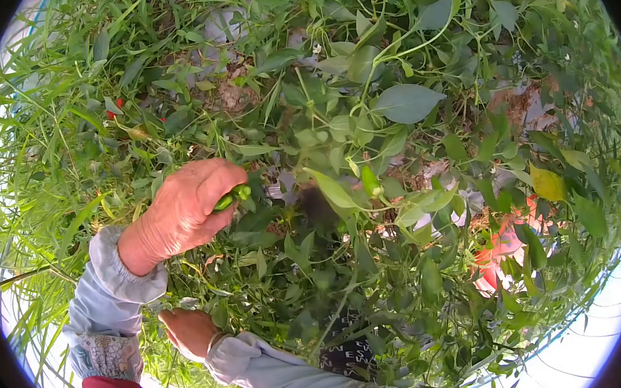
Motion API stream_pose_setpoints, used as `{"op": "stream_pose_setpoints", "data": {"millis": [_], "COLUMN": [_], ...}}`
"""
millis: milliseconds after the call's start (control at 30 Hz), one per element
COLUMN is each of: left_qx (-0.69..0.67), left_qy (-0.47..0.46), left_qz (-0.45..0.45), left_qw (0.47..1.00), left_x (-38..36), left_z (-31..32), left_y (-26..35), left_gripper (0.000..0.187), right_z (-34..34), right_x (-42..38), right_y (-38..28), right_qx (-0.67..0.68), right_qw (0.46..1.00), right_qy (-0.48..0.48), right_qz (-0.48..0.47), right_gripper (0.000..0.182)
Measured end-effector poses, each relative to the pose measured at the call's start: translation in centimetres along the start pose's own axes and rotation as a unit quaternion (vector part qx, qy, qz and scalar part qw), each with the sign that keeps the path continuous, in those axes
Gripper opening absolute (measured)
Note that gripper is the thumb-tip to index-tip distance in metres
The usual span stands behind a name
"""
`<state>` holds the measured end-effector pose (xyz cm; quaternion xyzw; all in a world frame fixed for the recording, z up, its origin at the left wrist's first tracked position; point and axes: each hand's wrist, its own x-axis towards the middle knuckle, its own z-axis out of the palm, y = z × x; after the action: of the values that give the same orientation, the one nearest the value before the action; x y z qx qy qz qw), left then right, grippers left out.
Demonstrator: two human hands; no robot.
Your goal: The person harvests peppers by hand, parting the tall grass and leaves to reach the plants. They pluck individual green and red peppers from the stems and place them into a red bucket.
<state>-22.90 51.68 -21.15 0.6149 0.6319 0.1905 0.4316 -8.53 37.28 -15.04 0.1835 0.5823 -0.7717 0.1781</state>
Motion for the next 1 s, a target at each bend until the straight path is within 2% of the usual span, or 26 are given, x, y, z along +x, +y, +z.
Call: {"op": "stream_pose_setpoints", "data": {"millis": [33, 100, 167, 200, 267, 333, 367, 400, 433, 467, 633, 700, 833, 900, 933, 1000], "left_qx": [0.029, -0.039, 0.119, 0.191, 0.306, 0.385, 0.382, 0.36, 0.338, 0.337, 0.401, 0.398, 0.401, 0.437, 0.44, 0.404], "left_qy": [0.026, 0.124, 0.149, 0.111, -0.062, -0.204, -0.206, -0.177, -0.149, -0.129, -0.118, -0.056, -0.027, -0.041, -0.037, -0.083], "left_qz": [-0.015, -0.123, -0.16, -0.191, -0.276, -0.3, -0.3, -0.279, -0.255, -0.28, -0.281, -0.275, -0.29, -0.244, -0.249, -0.183], "left_qw": [0.999, 0.984, 0.968, 0.956, 0.909, 0.849, 0.85, 0.873, 0.894, 0.89, 0.864, 0.873, 0.868, 0.865, 0.862, 0.892], "left_x": [0.2, 1.6, 4.2, 5.8, 9.1, 11.1, 11.3, 11.5, 11.8, 11.9, 11.8, 11.6, 11.5, 10.9, 10.7, 10.8], "left_z": [-0.6, -1.7, -2.6, -2.8, -1.7, 0.9, 1.8, 2.9, 3.9, 4.7, 8.0, 8.6, 9.5, 9.3, 8.8, 7.3], "left_y": [0.3, -1.8, -5.1, -6.5, -10.1, -13.6, -14.2, -14.7, -14.9, -15.6, -17.8, -17.6, -18.4, -18.4, -17.9, -16.4], "left_gripper": [0.043, 0.032, 0.03, 0.032, 0.03, 0.029, 0.029, 0.029, 0.029, 0.029, 0.023, 0.021, 0.02, 0.022, 0.022, 0.025], "right_z": [0.1, 0.2, 0.0, -0.1, 0.1, 1.2, 3.5, 7.0, 8.9, 8.6, 7.6, 7.0, 5.2, 3.3, 2.4, 1.2], "right_x": [-0.1, -0.2, 0.0, 0.1, -0.1, -0.2, -0.1, 0.0, 0.1, 0.1, 0.2, 0.4, 0.1, -0.7, -0.9, 0.0], "right_y": [0.0, 0.1, 0.1, 0.1, 0.4, 1.5, 2.9, 4.6, 5.4, 4.6, 3.9, 3.6, 3.1, 2.8, 2.6, 2.0], "right_qx": [0.004, 0.003, -0.001, -0.007, -0.012, 0.026, 0.026, 0.23, 0.424, 0.516, 0.455, 0.418, 0.333, 0.292, 0.27, 0.221], "right_qw": [1.0, 1.0, 1.0, 1.0, 1.0, 0.999, 0.999, 0.966, 0.883, 0.832, 0.862, 0.879, 0.913, 0.926, 0.933, 0.944], "right_qy": [0.0, 0.003, 0.005, -0.005, -0.016, 0.021, 0.02, 0.102, 0.184, 0.191, 0.211, 0.213, 0.207, 0.204, 0.197, 0.179], "right_qz": [0.001, -0.001, -0.009, -0.003, 0.008, -0.038, -0.034, -0.059, -0.081, -0.071, -0.078, -0.086, -0.109, -0.124, -0.135, -0.168], "right_gripper": [0.024, 0.025, 0.027, 0.024, 0.022, 0.022, 0.022, 0.023, 0.023, 0.023, 0.023, 0.023, 0.024, 0.024, 0.024, 0.024]}}
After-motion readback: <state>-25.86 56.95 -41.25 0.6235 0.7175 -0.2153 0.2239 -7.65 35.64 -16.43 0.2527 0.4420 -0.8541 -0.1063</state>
